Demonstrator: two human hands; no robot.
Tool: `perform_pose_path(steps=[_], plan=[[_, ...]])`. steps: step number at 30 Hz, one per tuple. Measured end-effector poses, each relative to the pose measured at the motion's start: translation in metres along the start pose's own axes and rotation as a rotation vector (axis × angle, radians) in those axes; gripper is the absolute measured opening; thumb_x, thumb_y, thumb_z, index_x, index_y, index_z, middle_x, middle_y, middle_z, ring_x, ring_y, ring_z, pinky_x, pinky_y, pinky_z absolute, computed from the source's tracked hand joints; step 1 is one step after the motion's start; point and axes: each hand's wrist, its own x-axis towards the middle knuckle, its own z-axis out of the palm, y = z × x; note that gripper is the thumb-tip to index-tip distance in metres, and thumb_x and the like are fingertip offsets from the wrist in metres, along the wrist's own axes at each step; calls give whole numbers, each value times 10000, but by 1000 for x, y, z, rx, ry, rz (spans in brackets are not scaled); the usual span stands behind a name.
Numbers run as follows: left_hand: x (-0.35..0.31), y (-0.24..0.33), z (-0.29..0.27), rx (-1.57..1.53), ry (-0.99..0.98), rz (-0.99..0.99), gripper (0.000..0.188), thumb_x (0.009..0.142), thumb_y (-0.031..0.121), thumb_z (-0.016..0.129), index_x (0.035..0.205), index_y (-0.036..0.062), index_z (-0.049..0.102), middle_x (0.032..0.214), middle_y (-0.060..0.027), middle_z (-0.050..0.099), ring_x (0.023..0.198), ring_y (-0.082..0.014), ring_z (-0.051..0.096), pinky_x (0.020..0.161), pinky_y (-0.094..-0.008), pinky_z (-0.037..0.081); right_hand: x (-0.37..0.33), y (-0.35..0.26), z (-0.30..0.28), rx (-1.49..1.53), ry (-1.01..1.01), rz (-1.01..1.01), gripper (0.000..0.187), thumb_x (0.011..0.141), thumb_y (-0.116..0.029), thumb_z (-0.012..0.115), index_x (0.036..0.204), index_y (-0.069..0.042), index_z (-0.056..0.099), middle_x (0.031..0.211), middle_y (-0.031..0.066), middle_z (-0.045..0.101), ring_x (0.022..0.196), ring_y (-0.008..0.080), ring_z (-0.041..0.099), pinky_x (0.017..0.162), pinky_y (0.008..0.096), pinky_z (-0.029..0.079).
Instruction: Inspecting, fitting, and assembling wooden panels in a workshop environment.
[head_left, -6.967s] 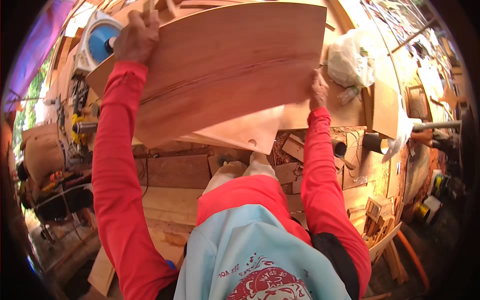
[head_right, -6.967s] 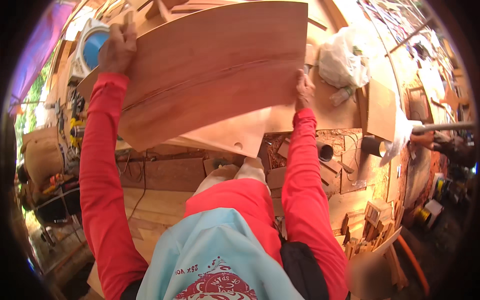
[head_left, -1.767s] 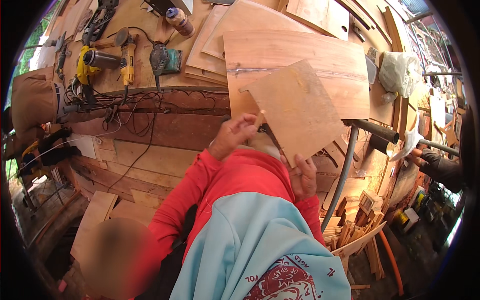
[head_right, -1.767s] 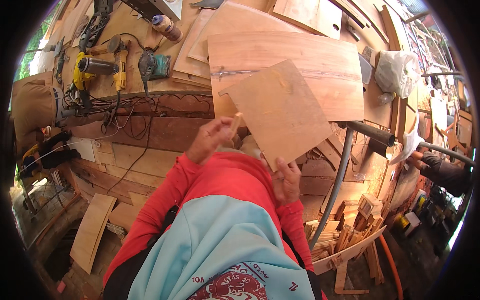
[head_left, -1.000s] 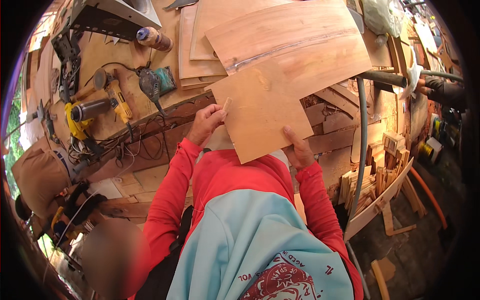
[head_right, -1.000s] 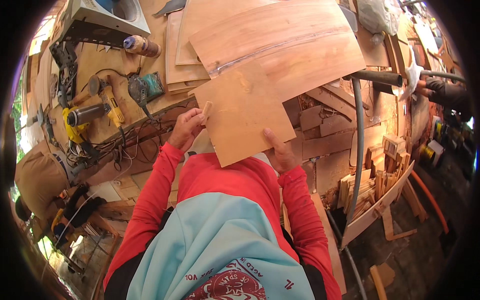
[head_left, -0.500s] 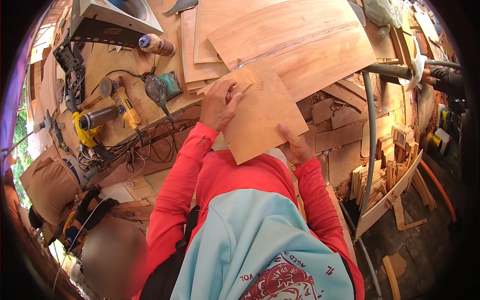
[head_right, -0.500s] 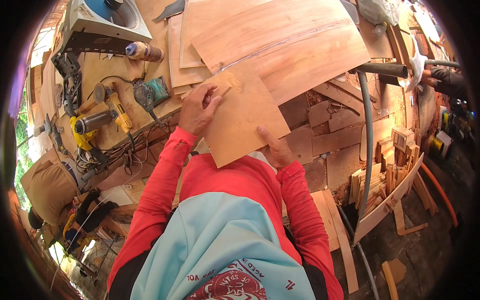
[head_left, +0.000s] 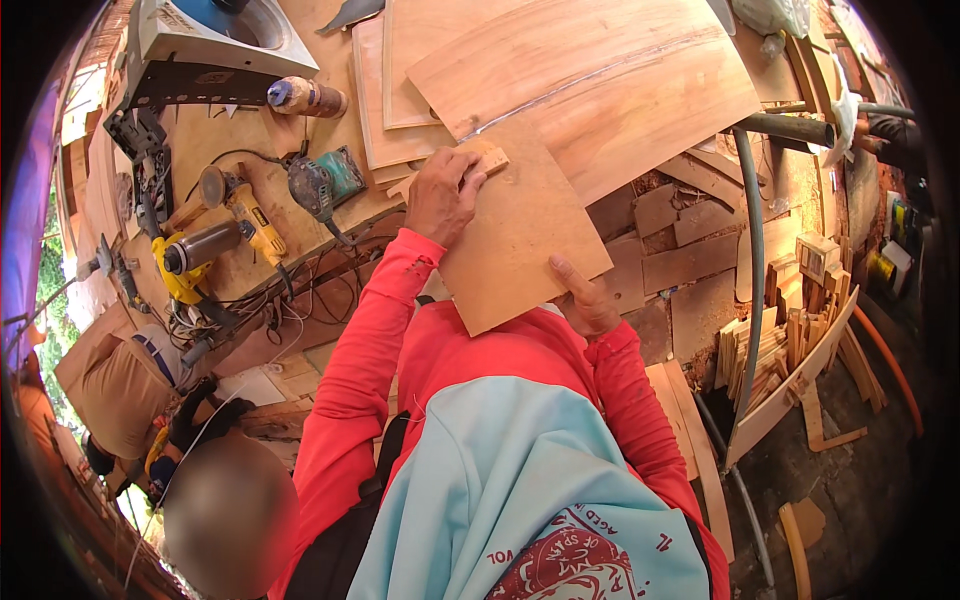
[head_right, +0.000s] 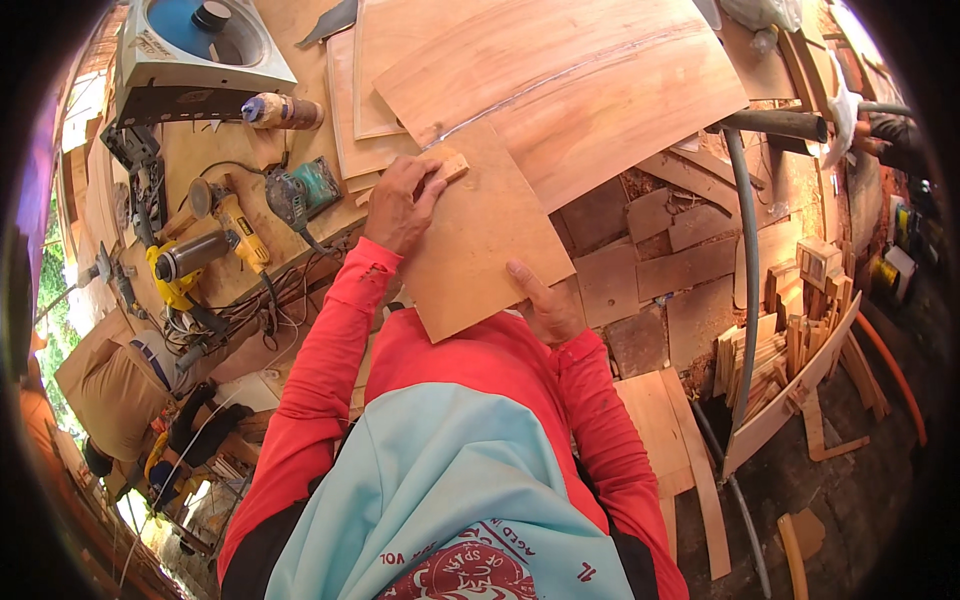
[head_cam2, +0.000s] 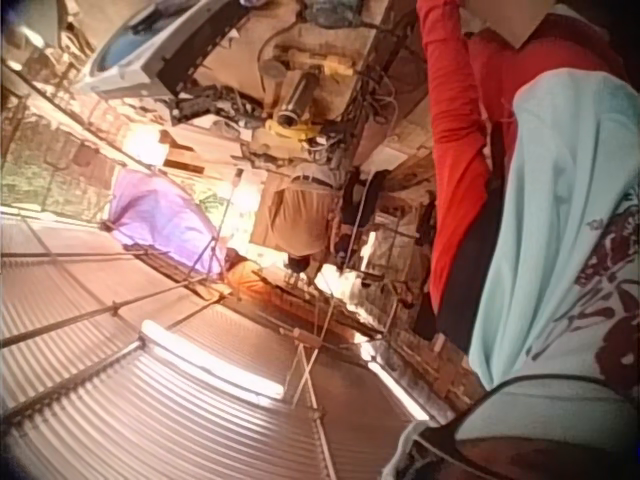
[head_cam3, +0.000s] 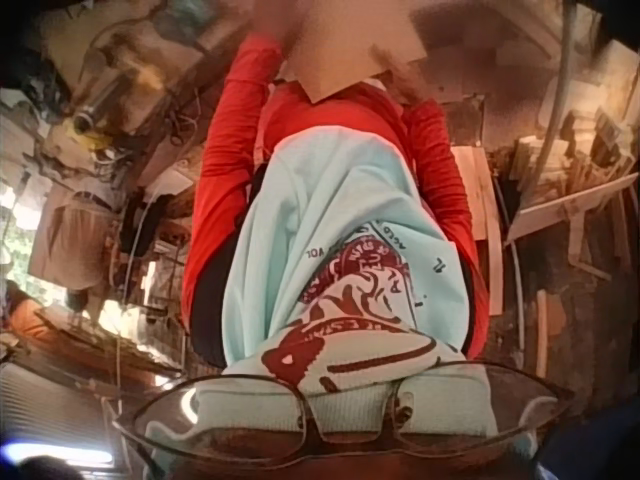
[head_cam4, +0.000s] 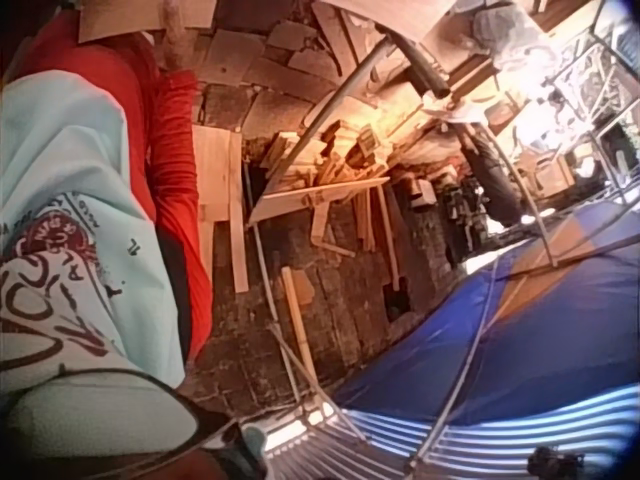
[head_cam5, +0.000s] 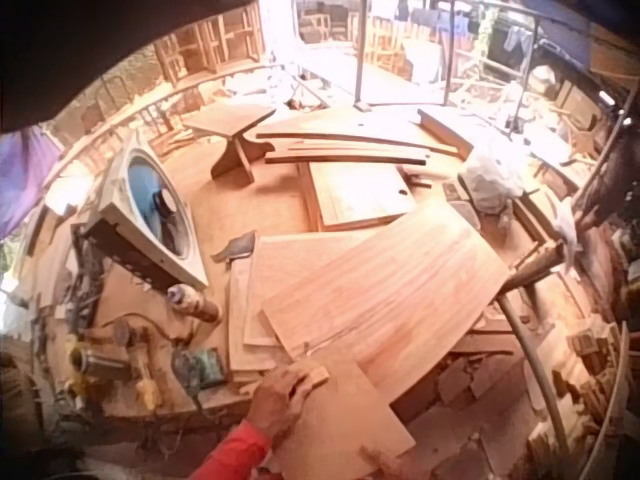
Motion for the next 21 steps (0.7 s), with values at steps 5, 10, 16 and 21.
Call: perform_pose_path(steps=[5,10,16,21], plan=[[6,-10,2,27,30,3,228,848,145,691,1039,26,659,1000,-142,615,952,-337,608,827,-412,494,0,1,1,16,13,10,481,962,-144,632,1393,-79,429,1324,81,543,1203,214,564,966,373,512],[12,-13,2,35,43,1,235,848,140,689,1049,23,660,994,-147,610,954,-338,604,827,-411,495,0,3,-1,14,20,12,466,958,-158,644,1376,-93,449,1299,68,561,1174,202,582,929,362,528],[17,-14,4,55,54,-1,244,850,140,688,1063,25,661,985,-151,605,954,-339,602,830,-415,494,-1,0,2,-28,39,14,452,952,-176,656,1359,-104,473,1253,55,593,1108,188,616,849,339,549],[20,-15,6,62,70,-9,244,848,141,690,1064,31,660,983,-150,603,959,-338,599,834,-418,491,-1,2,1,-23,55,-9,461,950,-182,660,1364,-108,471,1257,53,593,1107,189,616,837,342,549]])
